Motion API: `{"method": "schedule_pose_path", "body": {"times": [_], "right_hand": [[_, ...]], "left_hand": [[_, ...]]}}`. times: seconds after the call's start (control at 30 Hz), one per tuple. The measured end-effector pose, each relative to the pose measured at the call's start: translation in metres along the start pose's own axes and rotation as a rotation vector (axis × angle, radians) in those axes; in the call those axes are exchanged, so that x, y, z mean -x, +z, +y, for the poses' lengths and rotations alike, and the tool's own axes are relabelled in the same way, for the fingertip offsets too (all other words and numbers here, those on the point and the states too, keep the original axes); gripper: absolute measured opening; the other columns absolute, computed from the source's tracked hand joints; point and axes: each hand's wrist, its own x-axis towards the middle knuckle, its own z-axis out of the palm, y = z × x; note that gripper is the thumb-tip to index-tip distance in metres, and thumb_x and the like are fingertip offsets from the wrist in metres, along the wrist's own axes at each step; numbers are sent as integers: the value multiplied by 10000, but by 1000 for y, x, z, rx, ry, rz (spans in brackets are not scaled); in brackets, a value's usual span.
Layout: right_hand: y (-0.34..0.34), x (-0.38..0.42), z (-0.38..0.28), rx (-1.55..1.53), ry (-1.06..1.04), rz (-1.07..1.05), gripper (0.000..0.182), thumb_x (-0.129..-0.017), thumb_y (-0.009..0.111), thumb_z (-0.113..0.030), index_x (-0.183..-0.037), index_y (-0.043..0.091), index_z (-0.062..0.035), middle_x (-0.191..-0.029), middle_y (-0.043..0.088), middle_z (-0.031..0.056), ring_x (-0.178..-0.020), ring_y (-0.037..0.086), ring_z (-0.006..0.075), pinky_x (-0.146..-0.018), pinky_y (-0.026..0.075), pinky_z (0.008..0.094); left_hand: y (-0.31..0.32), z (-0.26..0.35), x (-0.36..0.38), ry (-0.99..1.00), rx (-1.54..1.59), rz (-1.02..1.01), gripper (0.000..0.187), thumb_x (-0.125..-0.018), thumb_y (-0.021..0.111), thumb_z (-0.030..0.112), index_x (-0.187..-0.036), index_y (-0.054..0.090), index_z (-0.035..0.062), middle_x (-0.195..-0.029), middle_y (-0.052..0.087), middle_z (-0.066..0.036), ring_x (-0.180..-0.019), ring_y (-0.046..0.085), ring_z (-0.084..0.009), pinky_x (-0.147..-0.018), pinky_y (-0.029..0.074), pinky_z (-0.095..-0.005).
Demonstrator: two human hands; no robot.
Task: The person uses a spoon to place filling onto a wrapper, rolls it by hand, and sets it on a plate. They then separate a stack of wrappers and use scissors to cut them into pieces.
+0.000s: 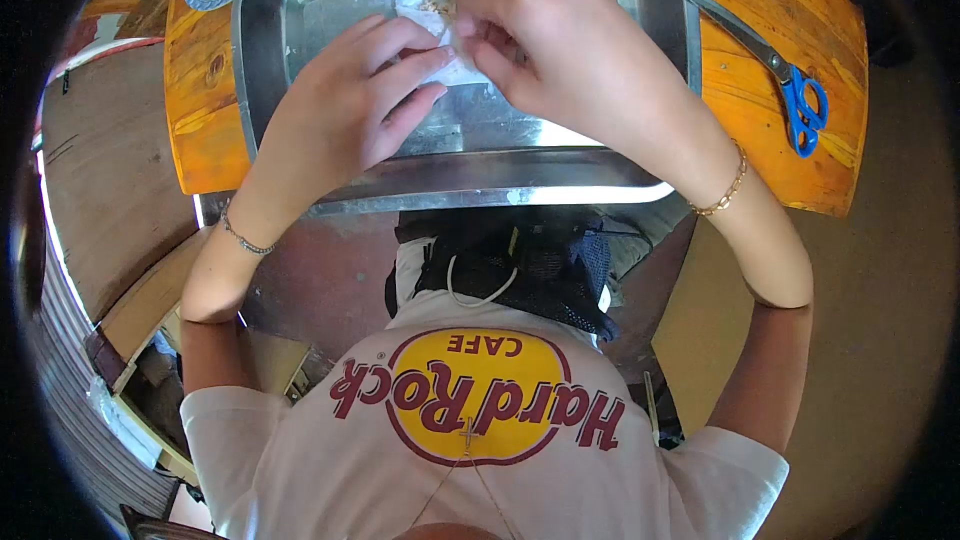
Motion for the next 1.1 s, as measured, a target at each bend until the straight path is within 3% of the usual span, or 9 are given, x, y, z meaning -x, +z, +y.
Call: {"method": "schedule_pose_path", "body": {"times": [0.1, 0.3, 0.4, 0.5, 0.8, 0.9, 1.1], "right_hand": [[-3, 8, -4, 129, -140, -63, 168, -729, 698, -72, -858, 627, 9, -865, 605, 139, -787, 620, 297, -707, 524, 370], [5, 18, -10, 368, -237, -40, 201, -744, 723, -113, -880, 623, -4, -963, 595, 84, -861, 608, 258, -725, 527, 341], [10, 19, -9, 532, -295, -52, 160, -745, 709, -100, -846, 614, -20, -902, 570, 62, -815, 596, 222, -688, 524, 325], [10, 17, -13, 662, -369, -55, 131, -673, 615, -94, -794, 600, -47, -906, 553, 27, -826, 575, 148, -665, 541, 258], [2, 7, -2, 320, -233, -63, 163, -757, 707, -109, -831, 609, -2, -884, 578, 78, -783, 591, 261, -677, 522, 359], [2, 10, -3, 332, -257, -48, 178, -753, 717, -110, -864, 630, -1, -912, 594, 85, -803, 605, 262, -692, 524, 359], [4, 21, -1, 541, -334, -34, 174, -747, 671, -113, -861, 576, -24, -821, 533, 97, -798, 591, 252, -709, 520, 347]], "left_hand": [[1, 1, 1, 39, -111, -46, 249, -748, 699, 86, -982, 638, 27, -959, 579, -73, -871, 585, -242, -730, 513, -342], [2, -5, -1, 107, -164, -62, 212, -752, 696, 107, -940, 633, 31, -943, 580, -67, -855, 588, -235, -707, 522, -327], [1, -6, -2, 106, -150, -59, 195, -754, 696, 108, -921, 626, 35, -946, 581, -73, -862, 589, -240, -717, 520, -332], [1, -5, -1, 97, -131, -54, 191, -754, 700, 113, -913, 623, 40, -953, 582, -78, -869, 588, -247, -724, 516, -334], [3, 1, 1, 76, -203, -5, 185, -756, 694, 86, -926, 641, 35, -933, 590, -77, -864, 582, -243, -718, 510, -327], [3, 0, 0, 74, -190, 23, 186, -752, 688, 63, -932, 651, 29, -919, 594, -77, -856, 580, -244, -720, 505, -329], [3, -5, -1, 65, -80, 60, 200, -760, 663, 21, -959, 655, 13, -906, 612, -95, -849, 578, -267, -733, 493, -351]]}}
